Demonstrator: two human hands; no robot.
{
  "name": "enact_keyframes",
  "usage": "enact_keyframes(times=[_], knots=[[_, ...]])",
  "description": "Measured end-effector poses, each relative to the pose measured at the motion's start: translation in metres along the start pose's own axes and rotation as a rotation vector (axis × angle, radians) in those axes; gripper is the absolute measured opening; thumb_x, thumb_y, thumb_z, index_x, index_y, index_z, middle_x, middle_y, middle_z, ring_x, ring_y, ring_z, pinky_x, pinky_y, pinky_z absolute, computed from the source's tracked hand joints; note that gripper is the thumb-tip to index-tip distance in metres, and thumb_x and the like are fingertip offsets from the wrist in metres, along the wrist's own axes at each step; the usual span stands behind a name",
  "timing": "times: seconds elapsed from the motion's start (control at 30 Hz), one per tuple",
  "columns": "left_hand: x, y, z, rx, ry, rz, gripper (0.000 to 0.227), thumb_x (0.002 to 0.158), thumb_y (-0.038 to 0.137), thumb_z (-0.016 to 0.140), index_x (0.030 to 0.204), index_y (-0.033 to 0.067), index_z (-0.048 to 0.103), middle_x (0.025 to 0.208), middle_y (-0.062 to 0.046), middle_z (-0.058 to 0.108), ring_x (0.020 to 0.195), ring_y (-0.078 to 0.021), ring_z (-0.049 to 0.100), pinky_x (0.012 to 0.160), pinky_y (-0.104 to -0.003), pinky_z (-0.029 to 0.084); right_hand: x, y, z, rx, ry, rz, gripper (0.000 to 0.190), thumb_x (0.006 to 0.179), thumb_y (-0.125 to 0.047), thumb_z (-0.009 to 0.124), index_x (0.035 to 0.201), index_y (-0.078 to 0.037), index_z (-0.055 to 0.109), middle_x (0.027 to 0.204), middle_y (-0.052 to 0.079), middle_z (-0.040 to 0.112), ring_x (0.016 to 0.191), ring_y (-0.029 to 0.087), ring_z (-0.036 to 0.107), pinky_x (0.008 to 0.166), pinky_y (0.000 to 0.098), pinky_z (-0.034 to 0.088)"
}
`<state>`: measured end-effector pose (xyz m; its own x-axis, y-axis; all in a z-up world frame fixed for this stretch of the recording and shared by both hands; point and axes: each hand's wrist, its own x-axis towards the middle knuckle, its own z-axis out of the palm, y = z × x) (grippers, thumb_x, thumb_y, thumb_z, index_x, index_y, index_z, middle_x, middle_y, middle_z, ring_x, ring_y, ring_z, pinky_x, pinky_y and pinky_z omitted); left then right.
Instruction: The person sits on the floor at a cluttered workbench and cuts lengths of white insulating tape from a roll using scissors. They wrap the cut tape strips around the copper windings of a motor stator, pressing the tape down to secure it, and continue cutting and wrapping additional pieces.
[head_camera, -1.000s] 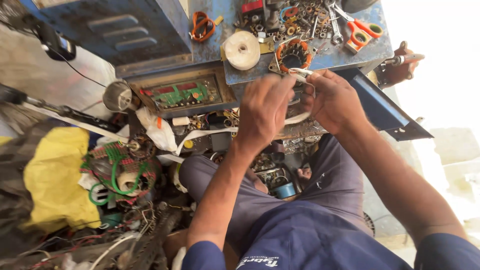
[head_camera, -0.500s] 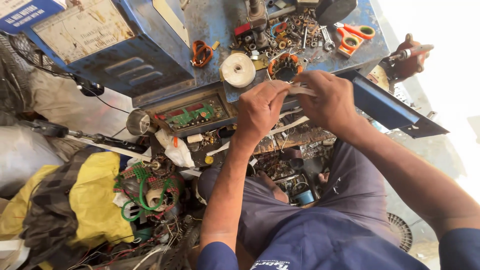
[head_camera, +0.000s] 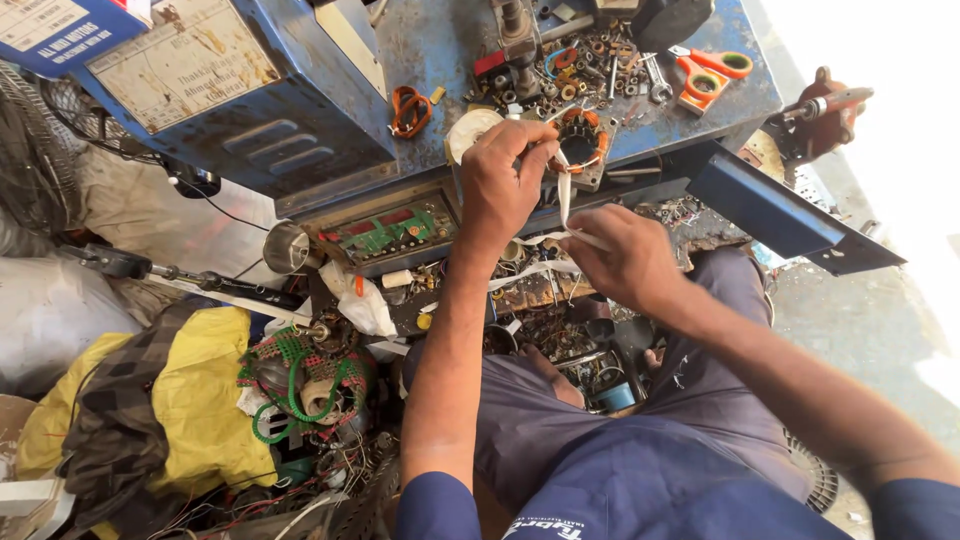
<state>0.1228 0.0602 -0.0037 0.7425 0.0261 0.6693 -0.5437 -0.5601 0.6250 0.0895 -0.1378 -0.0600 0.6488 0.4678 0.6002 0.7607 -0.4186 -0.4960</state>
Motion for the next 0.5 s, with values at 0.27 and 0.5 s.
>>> enact_keyframes(times=[0.27,0.5], knots=[[0.006,-0.016,-0.013,-0.012,0.002,-0.045,0.01,0.088,0.002,0.077,0.096,0.0041,0.072,0.09,-0.008,0.073,0.077,-0.0183,0.07,0.068,-0.03,0.055,0.013,0.005,0.031,1.248,0.127,1.038,0.024,0.097,-0.032,0.066,0.099,-0.009,0.065,0.077,0.002,0.068,0.046,0.002,0.041,0.041,0.0204,0.03],[-0.006,-0.019,-0.013,-0.205,-0.049,-0.121,0.009,0.092,0.001,0.076,0.1,0.003,0.073,0.089,-0.004,0.074,0.074,-0.0082,0.067,0.066,-0.023,0.054,0.019,0.029,0.023,1.099,0.283,1.039,0.026,0.098,-0.033,0.069,0.093,-0.007,0.068,0.07,0.001,0.062,0.048,0.005,0.046,0.043,0.022,0.033]])
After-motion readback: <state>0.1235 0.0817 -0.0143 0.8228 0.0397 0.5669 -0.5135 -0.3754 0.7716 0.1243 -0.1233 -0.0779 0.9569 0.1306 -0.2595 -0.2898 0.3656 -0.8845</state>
